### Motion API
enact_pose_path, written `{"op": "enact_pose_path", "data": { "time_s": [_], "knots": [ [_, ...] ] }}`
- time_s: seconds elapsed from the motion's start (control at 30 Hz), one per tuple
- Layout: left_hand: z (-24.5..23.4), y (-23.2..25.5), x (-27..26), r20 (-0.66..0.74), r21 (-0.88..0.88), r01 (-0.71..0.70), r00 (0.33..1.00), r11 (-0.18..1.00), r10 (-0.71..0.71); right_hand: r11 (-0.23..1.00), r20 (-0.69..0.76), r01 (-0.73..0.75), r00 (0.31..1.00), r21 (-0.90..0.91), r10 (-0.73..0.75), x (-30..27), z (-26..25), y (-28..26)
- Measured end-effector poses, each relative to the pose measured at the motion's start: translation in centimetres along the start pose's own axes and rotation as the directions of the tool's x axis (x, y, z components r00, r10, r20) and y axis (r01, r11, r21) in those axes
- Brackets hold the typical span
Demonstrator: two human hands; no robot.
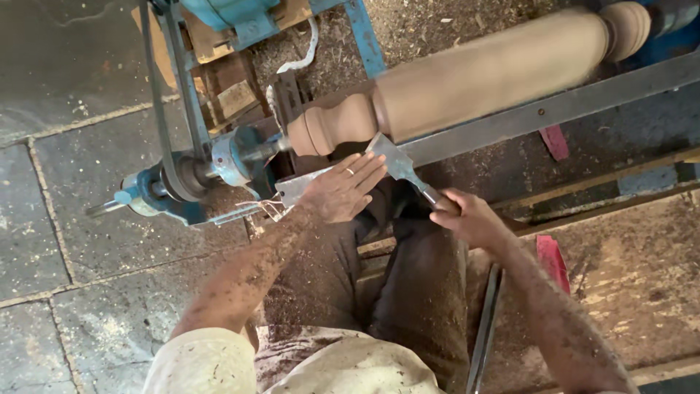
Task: The person uses a metal chisel to shape a rotating wooden piece on a lathe, creating a curved profile. They then switch to a sanding block to smooth the surface of the wood while it continues to spin.
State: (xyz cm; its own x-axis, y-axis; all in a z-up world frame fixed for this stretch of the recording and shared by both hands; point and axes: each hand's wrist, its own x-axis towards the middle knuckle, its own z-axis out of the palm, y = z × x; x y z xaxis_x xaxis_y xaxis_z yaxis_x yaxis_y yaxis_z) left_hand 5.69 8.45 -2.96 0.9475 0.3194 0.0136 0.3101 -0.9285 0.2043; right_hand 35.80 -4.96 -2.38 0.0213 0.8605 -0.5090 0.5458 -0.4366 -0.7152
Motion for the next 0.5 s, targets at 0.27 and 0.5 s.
{"op": "enact_pose_path", "data": {
  "time_s": [0.27, 0.5],
  "knots": [
    [-0.7, 0.3, 0.1, -0.122, 0.013, 0.022, 0.992, 1.0, -0.02, 0.992, -0.013, 0.072, 0.997, -0.103, -0.074, -0.2, -0.6, -1.6],
    [-0.9, 0.2, 0.1, -0.146, 0.007, 0.035, 0.989, 0.999, -0.034, 0.99, -0.02, 0.059, 0.998, -0.125, -0.062, -1.1, -0.2, -3.1]
  ]
}}
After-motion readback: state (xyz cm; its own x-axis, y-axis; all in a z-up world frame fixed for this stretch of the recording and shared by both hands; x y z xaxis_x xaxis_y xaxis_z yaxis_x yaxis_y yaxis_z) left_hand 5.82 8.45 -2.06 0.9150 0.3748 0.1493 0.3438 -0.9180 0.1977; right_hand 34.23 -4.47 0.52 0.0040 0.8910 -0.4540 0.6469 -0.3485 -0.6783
